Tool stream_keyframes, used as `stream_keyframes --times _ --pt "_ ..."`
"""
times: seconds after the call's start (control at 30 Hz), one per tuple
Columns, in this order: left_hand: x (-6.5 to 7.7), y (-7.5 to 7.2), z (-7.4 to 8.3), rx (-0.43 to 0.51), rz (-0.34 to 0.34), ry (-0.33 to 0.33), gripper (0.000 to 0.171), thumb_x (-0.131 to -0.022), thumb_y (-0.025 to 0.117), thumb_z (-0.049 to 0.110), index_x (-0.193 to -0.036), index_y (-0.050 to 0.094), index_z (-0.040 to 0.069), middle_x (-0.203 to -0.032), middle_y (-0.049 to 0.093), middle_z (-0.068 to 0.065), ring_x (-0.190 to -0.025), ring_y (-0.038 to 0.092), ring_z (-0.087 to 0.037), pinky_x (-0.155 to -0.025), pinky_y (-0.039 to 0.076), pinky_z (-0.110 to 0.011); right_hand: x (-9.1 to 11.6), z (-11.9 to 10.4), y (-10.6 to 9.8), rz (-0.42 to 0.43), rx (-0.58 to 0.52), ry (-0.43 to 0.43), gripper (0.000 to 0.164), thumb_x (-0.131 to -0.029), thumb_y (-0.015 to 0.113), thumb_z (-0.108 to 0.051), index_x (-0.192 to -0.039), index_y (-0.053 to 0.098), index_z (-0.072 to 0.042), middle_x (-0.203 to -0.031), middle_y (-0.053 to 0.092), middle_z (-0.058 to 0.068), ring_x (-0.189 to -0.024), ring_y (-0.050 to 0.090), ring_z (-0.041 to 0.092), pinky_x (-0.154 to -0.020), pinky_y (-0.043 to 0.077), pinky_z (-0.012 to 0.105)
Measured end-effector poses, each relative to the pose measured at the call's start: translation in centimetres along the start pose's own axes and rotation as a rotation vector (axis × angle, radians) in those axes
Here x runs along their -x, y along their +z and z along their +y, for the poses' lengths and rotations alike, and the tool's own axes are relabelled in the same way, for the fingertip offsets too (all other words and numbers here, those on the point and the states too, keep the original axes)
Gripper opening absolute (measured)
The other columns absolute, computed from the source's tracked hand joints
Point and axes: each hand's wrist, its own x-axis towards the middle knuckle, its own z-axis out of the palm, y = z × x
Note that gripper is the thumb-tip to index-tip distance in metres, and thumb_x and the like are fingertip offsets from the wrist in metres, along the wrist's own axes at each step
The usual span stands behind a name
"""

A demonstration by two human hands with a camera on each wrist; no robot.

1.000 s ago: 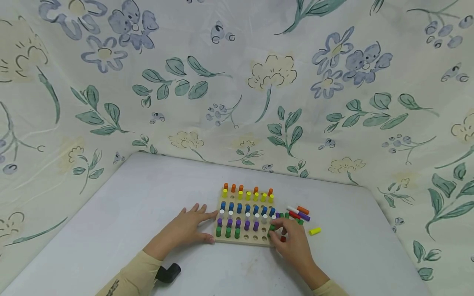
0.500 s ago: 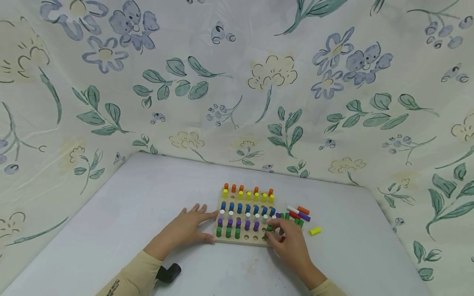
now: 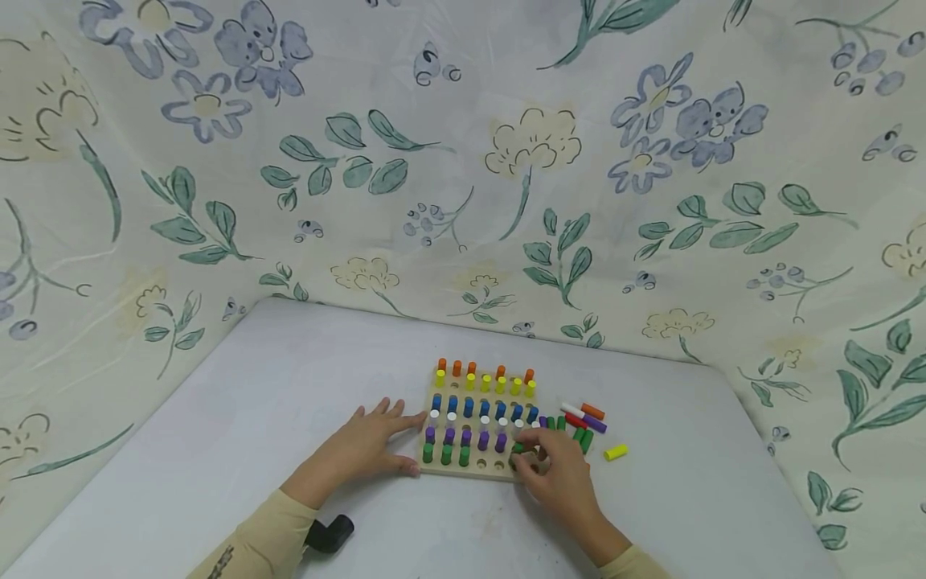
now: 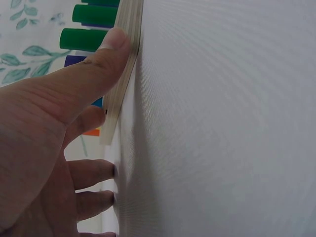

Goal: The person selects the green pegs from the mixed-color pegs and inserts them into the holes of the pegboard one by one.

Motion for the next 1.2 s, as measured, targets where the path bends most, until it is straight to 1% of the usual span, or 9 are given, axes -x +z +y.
stream_keyframes --times 0.13,0.23,0.4,0.67,0.97,1.2 --pt "0.1 0.0 0.0 0.007 0.000 0.003 0.086 -0.076 0.083 0.056 -0.149 0.055 0.022 -0.157 0.040 -0.024 -0.149 0.025 -0.048 -0.119 0.015 -0.069 0.0 -0.2 0.2 -0.005 0.011 -0.009 0.024 -0.086 0.081 -0.012 -0.105 0.071 -0.022 -0.095 0.068 -0.015 -0.084 0.057 0.006 -0.074 0.053 0.024" --pt "0.0 0.1 0.0 0.007 0.000 0.000 0.085 -0.076 0.083 0.056 -0.149 0.055 0.022 -0.157 0.039 -0.024 -0.149 0.025 -0.047 -0.119 0.014 -0.068 0.0 -0.4 0.3 -0.017 0.013 0.002 0.023 -0.086 0.081 -0.014 -0.105 0.071 -0.023 -0.095 0.069 -0.015 -0.084 0.056 0.004 -0.076 0.053 0.024" --pt "-0.2 0.2 -0.1 0.000 0.001 -0.009 0.085 -0.076 0.083 0.056 -0.149 0.055 0.023 -0.158 0.039 -0.023 -0.150 0.024 -0.046 -0.120 0.014 -0.068 -0.1 -0.5 0.6 -0.021 -0.001 -0.006 0.023 -0.086 0.081 -0.014 -0.105 0.071 -0.023 -0.095 0.071 -0.011 -0.084 0.056 0.004 -0.077 0.053 0.026" --pt "-0.2 0.3 -0.3 -0.004 -0.003 -0.013 0.085 -0.076 0.082 0.057 -0.149 0.054 0.024 -0.158 0.039 -0.022 -0.150 0.024 -0.046 -0.120 0.014 -0.067 -0.3 -0.8 1.0 -0.043 -0.016 -0.022 0.024 -0.088 0.081 -0.018 -0.109 0.071 -0.023 -0.096 0.067 -0.018 -0.086 0.055 0.004 -0.075 0.053 0.023" --pt "-0.3 0.4 -0.4 0.003 0.000 -0.001 0.085 -0.076 0.082 0.057 -0.149 0.054 0.024 -0.158 0.039 -0.023 -0.150 0.024 -0.047 -0.120 0.014 -0.068 -0.3 -1.0 1.4 -0.037 -0.037 -0.054 0.022 -0.087 0.082 -0.018 -0.106 0.072 -0.022 -0.096 0.069 -0.018 -0.088 0.055 0.004 -0.075 0.053 0.024" --pt "-0.3 0.4 -0.4 0.004 0.001 0.000 0.085 -0.075 0.083 0.056 -0.149 0.055 0.024 -0.158 0.039 -0.023 -0.150 0.025 -0.047 -0.119 0.014 -0.069 -0.4 -1.1 1.7 -0.052 -0.036 -0.055 0.023 -0.087 0.082 -0.019 -0.107 0.073 -0.024 -0.096 0.069 -0.018 -0.088 0.056 0.006 -0.077 0.053 0.026"
